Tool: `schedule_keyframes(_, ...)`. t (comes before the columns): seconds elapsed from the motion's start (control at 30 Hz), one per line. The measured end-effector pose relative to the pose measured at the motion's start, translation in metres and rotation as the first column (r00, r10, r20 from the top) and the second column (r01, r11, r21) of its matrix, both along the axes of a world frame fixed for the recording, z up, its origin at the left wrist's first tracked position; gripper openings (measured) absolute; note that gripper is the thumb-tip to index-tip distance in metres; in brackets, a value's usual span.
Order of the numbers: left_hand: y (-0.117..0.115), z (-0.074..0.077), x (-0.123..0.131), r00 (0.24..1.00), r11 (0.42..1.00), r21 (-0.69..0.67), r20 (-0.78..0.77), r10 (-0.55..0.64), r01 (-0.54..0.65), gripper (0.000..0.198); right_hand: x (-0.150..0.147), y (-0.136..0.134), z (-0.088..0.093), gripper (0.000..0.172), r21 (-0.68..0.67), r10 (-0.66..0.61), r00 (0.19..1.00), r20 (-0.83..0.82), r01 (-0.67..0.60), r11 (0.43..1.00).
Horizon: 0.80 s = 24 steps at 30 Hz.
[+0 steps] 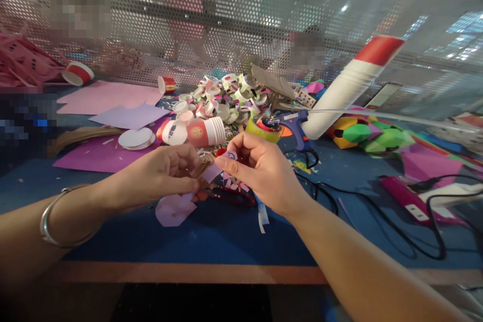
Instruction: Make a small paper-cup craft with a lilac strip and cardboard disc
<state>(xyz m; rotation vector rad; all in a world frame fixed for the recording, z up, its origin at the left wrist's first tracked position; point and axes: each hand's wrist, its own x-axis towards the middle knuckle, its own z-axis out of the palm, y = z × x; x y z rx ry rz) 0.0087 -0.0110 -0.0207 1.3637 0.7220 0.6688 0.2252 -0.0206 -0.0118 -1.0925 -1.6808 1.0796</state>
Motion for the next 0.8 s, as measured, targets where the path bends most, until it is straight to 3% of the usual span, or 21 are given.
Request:
schedule_keyframes(0.17, 0.0004, -0.0029, -0.0011, 0.998, 0.998, 0.000, 0.012, -0.063, 0.063, 0.020, -0.0010, 0.0003, -0.0008, 0.024, -0.003, -0.007, 1.000, 0.015, 0.007, 1.000)
schedule_keyframes(0.8, -0.0010, -0.0035, 0.0007, 0.997, 0.997, 0.039, 0.042, -0.067, 0.066, 0.025, -0.0019, -0.0084, 0.0020, 0.025, -0.119, 0.063, 0.995, 0.080, -0.054, 0.991)
